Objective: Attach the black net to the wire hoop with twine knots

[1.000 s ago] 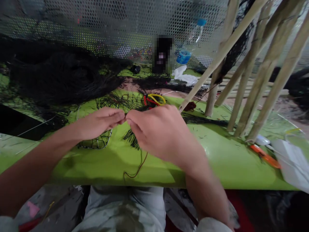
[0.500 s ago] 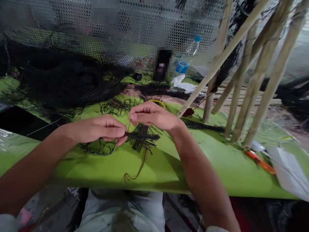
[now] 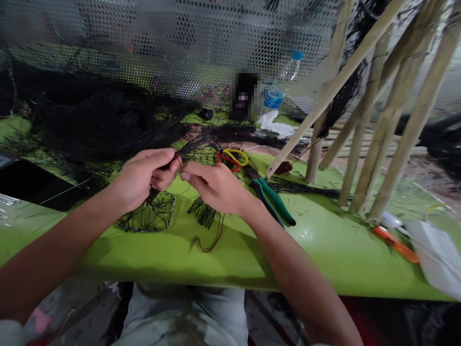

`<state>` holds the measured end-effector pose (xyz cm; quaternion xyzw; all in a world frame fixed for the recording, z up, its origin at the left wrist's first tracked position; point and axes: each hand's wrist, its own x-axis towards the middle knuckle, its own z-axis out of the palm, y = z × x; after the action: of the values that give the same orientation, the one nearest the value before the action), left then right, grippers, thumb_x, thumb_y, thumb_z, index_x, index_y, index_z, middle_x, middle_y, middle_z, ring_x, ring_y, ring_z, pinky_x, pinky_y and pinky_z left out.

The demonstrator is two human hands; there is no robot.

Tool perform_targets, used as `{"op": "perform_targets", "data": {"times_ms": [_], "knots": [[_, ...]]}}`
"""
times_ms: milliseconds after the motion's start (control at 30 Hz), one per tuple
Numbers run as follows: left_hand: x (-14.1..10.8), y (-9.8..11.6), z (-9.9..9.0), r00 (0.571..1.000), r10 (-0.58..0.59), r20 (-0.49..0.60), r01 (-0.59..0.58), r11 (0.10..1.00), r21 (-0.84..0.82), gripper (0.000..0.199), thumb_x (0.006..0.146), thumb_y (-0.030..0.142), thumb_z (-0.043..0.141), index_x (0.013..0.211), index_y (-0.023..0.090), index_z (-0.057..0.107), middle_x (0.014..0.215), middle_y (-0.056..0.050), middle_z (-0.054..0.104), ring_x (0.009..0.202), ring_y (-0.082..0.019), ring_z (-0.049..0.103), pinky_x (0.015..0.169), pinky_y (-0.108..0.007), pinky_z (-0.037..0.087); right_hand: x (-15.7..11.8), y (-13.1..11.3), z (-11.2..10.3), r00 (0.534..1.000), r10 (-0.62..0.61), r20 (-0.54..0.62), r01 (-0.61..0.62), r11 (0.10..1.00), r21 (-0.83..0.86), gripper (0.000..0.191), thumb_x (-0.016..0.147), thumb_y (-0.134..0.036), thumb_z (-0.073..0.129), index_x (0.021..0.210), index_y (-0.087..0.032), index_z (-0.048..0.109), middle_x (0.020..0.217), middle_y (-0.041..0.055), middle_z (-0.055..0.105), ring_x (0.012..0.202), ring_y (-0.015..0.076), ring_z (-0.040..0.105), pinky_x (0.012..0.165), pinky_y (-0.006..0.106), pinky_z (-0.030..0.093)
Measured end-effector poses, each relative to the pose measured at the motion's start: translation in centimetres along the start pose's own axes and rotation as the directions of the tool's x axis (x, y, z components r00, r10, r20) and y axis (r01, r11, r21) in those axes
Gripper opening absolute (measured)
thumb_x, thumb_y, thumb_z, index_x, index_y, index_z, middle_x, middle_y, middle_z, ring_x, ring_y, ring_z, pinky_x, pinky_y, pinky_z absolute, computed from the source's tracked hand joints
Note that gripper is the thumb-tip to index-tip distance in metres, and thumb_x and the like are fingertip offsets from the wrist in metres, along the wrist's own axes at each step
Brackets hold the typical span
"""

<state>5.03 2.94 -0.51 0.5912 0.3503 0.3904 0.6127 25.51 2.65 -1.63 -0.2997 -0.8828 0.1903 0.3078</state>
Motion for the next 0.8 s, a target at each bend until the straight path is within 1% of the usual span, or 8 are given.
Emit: {"op": "perform_targets", "data": {"times_ms": [67,200,333,433,533,600,700,800], "knots": [[-0.1,0.0,-0.3,0.994,0.102,-0.046,-0.096,0.986,0.135,0.035,0.106,0.038,0.048,0.078,0.020,0.056,0.059,0.007,0.026,0.049,-0.009,0.021,0.045,-0.024,0.018,0.2,0.9,0.3,1.000,-0.012,-0.002,0.012,0.988,0.154,0.022,0.109,-0.023,0.047,0.088,-0.020,0.054,0.070,-0.0052,0.045,0.059,0.0084,0.034,0.060,0.023,0.031],[-0.4,-0.2,-0.5,0.973,0.212,-0.096,-0.170,0.929,0.329,0.034,0.108,0.038,0.050,0.084,0.018,0.064,0.061,0.005,0.034,0.052,-0.010,0.029,0.047,-0.024,0.023,0.0,1.0,1.5,1.000,0.014,-0.007,-0.012,0.975,0.221,0.021,0.109,-0.024,0.049,0.090,-0.019,0.057,0.071,-0.0059,0.047,0.060,0.0072,0.037,0.062,0.022,0.034],[-0.3,-0.3,-0.1,0.990,0.134,-0.036,-0.130,0.986,0.103,0.032,0.107,0.036,0.051,0.084,0.018,0.061,0.058,0.007,0.030,0.050,-0.009,0.026,0.047,-0.025,0.023,0.0,0.5,2.3,0.995,0.098,0.030,-0.102,0.954,0.282,0.028,0.110,-0.032,0.048,0.087,-0.019,0.058,0.068,-0.0061,0.045,0.058,0.0076,0.038,0.060,0.023,0.035],[-0.3,-0.4,-0.2,0.989,0.148,-0.009,-0.148,0.989,0.022,0.032,0.108,0.039,0.053,0.086,0.018,0.060,0.059,0.008,0.028,0.050,-0.009,0.022,0.047,-0.025,0.020,0.3,0.7,1.4,0.984,0.141,0.110,-0.165,0.952,0.257,0.032,0.111,-0.036,0.043,0.094,-0.018,0.064,0.070,-0.0036,0.055,0.061,0.0098,0.049,0.064,0.023,0.042],[-0.4,-0.4,-0.7,0.970,0.240,-0.039,-0.234,0.965,0.122,0.032,0.108,0.042,0.056,0.086,0.019,0.059,0.062,0.007,0.032,0.053,-0.009,0.026,0.049,-0.024,0.022,0.7,2.0,-0.9,0.915,0.369,0.165,-0.352,0.928,-0.122,0.036,0.111,-0.037,0.039,0.106,-0.019,0.070,0.093,0.0037,0.073,0.085,0.0151,0.066,0.082,0.026,0.051],[-0.6,-0.2,-0.9,0.952,0.300,-0.063,-0.282,0.938,0.199,0.033,0.108,0.042,0.056,0.085,0.019,0.058,0.064,0.005,0.035,0.055,-0.010,0.029,0.050,-0.025,0.024,0.8,3.6,-2.6,0.837,0.547,0.000,-0.510,0.781,-0.361,0.035,0.109,-0.030,0.040,0.113,-0.014,0.070,0.116,0.0146,0.075,0.106,0.0238,0.067,0.096,0.035,0.050],[-1.0,-0.1,-1.0,0.938,0.339,-0.071,-0.303,0.903,0.305,0.033,0.109,0.043,0.054,0.088,0.020,0.060,0.066,0.004,0.040,0.058,-0.011,0.034,0.052,-0.026,0.027,0.5,6.0,-4.0,0.728,0.674,-0.126,-0.639,0.600,-0.481,0.028,0.099,-0.022,0.057,0.115,-0.004,0.070,0.122,0.0284,0.071,0.118,0.0361,0.066,0.102,0.045,0.049],[-1.6,0.1,-0.7,0.936,0.347,-0.055,-0.304,0.877,0.371,0.032,0.111,0.044,0.051,0.091,0.020,0.061,0.069,0.003,0.042,0.059,-0.012,0.036,0.054,-0.027,0.027,0.5,7.7,-3.9,0.668,0.741,-0.067,-0.651,0.538,-0.535,0.031,0.098,-0.032,0.071,0.115,-0.006,0.072,0.118,0.0207,0.073,0.113,0.0299,0.070,0.100,0.044,0.056]]}}
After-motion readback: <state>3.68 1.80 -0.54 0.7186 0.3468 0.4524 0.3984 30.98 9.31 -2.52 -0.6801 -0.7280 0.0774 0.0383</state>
